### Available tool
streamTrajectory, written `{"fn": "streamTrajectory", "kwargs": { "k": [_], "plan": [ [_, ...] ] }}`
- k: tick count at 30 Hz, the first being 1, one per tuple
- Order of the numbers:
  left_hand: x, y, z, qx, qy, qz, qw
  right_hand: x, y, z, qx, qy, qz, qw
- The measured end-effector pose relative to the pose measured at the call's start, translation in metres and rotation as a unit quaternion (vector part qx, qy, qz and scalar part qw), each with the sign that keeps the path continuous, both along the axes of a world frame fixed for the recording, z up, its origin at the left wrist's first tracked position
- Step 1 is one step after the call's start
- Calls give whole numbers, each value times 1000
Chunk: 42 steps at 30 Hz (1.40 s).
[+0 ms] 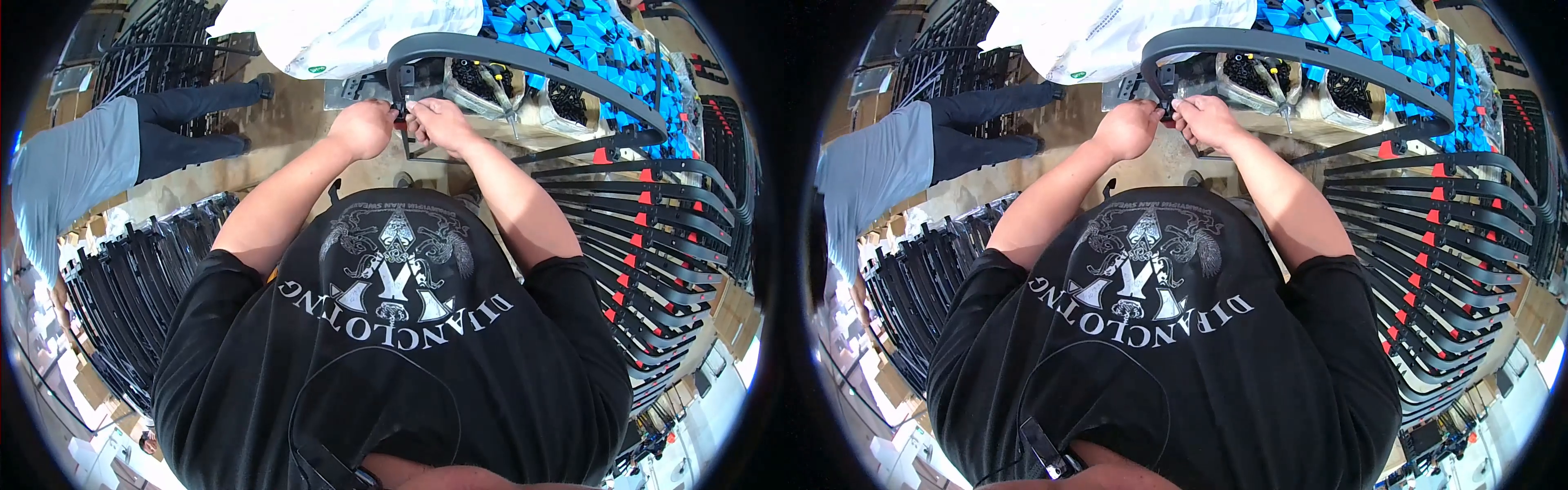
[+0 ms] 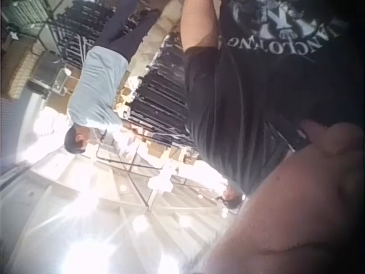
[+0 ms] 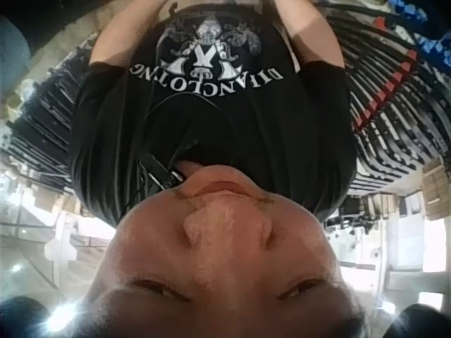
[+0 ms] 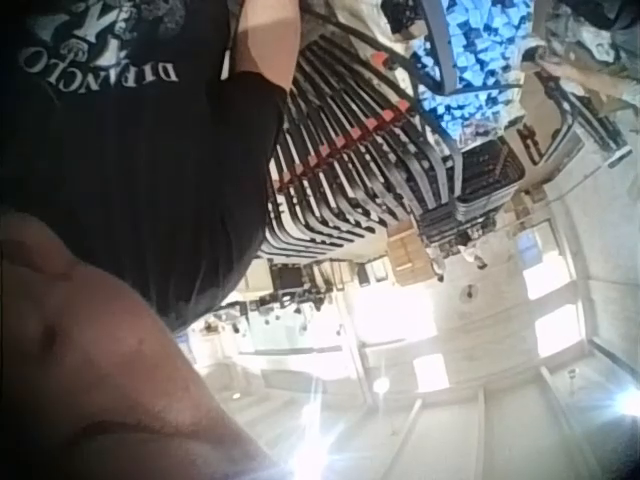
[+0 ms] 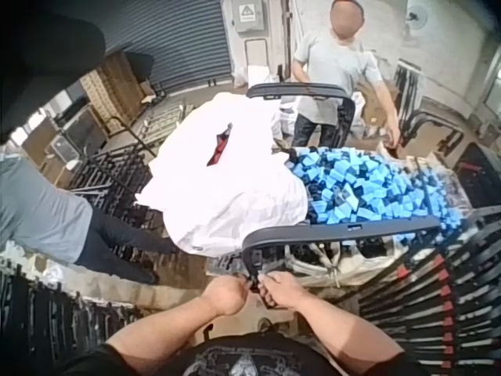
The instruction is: Attaching red plastic end caps to metal furniture frames using a small mallet.
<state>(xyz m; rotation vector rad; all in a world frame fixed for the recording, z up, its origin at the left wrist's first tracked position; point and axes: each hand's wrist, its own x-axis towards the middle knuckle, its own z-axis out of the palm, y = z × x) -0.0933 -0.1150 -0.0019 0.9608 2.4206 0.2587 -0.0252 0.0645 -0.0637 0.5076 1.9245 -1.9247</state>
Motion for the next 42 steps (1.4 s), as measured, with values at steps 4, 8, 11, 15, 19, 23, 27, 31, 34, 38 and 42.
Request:
{"fn": "streamTrajectory", "kwargs": {
  "k": [4, 8, 11, 15, 19, 23, 27, 31, 34, 38, 42],
  "plan": [
    [1, 1, 8, 15, -2, -6, 1000, -3, -6, 5, -111, -121, -53, 985],
    [-2, -2, -12, 23, -9, 24, 999, -3, -18, -12, -26, -77, -98, 992],
    [-2, -4, -18, 61, -5, 28, 998, 1, -24, -10, 30, 63, -127, 989],
    [0, -4, -18, 71, -3, 35, 997, -2, -18, -6, -45, -108, -77, 990],
    [-2, -6, -23, 81, -6, 37, 996, -1, -26, -2, 4, -4, -138, 990],
    [-2, -5, -22, 88, 0, 32, 996, 3, -28, -20, 87, -7, -98, 991],
    [-1, -5, -16, 69, -7, 45, 997, -5, -27, -21, 120, -16, -83, 989],
    [-1, -4, -15, 54, -12, 32, 998, -2, -32, -29, 118, 52, -115, 985],
    [-1, -3, -12, 43, -12, 41, 998, -5, -31, -12, 119, 17, -87, 989],
    [-1, 0, -15, 33, -12, 45, 998, -11, -30, -4, 87, -34, -84, 992],
    [1, -4, -18, 41, -11, 55, 998, -10, -29, 27, 22, -137, -84, 987]
  ]
}}
